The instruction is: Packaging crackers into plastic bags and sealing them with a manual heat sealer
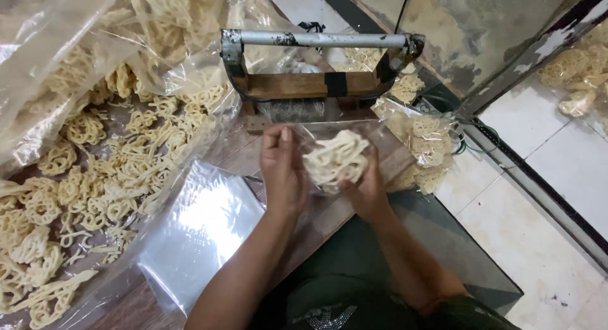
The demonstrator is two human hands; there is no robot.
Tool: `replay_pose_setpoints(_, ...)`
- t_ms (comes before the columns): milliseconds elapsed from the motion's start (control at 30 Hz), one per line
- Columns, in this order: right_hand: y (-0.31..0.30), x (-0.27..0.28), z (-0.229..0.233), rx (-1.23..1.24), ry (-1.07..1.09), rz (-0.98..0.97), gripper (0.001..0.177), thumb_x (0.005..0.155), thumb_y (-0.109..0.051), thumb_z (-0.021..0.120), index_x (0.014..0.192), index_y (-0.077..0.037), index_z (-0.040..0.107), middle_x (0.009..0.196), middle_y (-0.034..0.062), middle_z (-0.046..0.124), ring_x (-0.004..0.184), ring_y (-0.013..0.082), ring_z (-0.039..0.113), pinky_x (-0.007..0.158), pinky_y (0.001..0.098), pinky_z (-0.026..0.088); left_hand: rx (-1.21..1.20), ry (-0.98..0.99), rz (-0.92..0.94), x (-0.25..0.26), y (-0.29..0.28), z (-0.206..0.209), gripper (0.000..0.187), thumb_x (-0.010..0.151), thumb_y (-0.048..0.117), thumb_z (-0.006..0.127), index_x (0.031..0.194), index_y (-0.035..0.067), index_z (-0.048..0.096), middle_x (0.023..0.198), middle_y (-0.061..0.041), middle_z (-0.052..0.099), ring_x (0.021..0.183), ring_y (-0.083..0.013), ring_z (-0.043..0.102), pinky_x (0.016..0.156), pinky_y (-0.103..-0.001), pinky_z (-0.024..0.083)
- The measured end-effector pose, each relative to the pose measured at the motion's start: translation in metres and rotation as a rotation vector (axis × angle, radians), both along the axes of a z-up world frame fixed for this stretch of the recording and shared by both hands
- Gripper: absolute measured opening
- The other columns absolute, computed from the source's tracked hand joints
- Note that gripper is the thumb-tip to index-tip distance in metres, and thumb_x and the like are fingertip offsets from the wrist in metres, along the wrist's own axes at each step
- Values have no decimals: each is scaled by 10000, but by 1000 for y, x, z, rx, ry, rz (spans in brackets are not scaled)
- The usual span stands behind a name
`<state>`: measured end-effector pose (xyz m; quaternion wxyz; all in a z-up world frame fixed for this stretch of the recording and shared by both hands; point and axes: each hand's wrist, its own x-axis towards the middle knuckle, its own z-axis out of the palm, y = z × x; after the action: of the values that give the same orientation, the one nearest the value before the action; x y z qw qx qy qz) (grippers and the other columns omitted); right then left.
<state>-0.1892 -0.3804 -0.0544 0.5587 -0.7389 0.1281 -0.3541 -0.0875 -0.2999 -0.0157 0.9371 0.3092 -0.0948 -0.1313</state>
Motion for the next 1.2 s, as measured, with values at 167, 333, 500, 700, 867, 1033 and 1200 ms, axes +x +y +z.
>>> replay_pose_setpoints(167, -30, -21, -31, 61, -109, 115, 912, 927, -370, 685, 1594, -32, 163, 1563, 260, 384, 1448, 330, 360, 1206, 548, 252, 352, -227, -269, -22, 4, -3, 783, 801, 154, 810, 1458, 53, 396, 1380, -248, 558, 1217, -362, 592, 1018, -455, 530)
replay_pose_setpoints(333, -36, -27, -61, 17, -177, 76, 819, 948, -252, 673, 1590, 3, 232, 1590, 224, 371, 1473, 316, 328, 1229, 509, 238, 545, -94, -209, -44, -13, -5, 518, 784, 240, 886, 1205, 68, 638, 1059, -155, 718, 942, -227, 686, 809, -359, 586)
replay_pose_setpoints(500, -61, -39, -72, 19, -176, 49, 727, 926, -177, 651, 1552, 36, 350, 1541, 260, 447, 1436, 375, 434, 1196, 521, 333, 476, -73, -168, -33, -57, -69, 512, 765, 204, 919, 1185, 85, 652, 1033, -135, 717, 935, -206, 687, 785, -335, 599)
replay_pose_setpoints(700, -82, -45, 84, 566, -53, -672, 450, 1037, -347, 522, 1410, -96, 547, 1301, 2, 632, 1074, 37, 672, 884, 120, 490, 541, -484, -478, -33, -54, -58, 697, 976, 114, 644, 1573, 42, 289, 1548, -297, 403, 1419, -475, 411, 1125, -552, 418)
replay_pose_setpoints(867, -199, -73, -49, 87, 81, -653, 582, 1141, -81, 497, 1645, -183, 225, 1690, 176, 224, 1553, 369, 180, 1278, 521, 196, 690, -651, -454, -42, -57, -86, 421, 993, 175, 670, 1378, 35, 573, 1323, -239, 628, 1312, -440, 547, 1109, -546, 419)
replay_pose_setpoints(1033, -292, -63, -225, -59, 975, -459, 787, 995, -506, 581, 1633, -462, 123, 1364, 347, 572, 1278, 519, 545, 1048, 592, 452, 751, -778, -459, -40, -48, -83, 363, 963, 248, 725, 1304, 135, 667, 1232, -111, 688, 1226, -339, 635, 1057, -443, 484)
replay_pose_setpoints(1200, -299, -54, -214, -259, 834, -556, 852, 948, -412, 698, 1647, -147, 288, 1382, 369, 543, 1374, 510, 461, 1134, 564, 367, 830, -851, -456, -26, -10, -70, 361, 936, 199, 746, 1277, 114, 665, 1336, -134, 653, 1271, -372, 610, 1075, -485, 467)
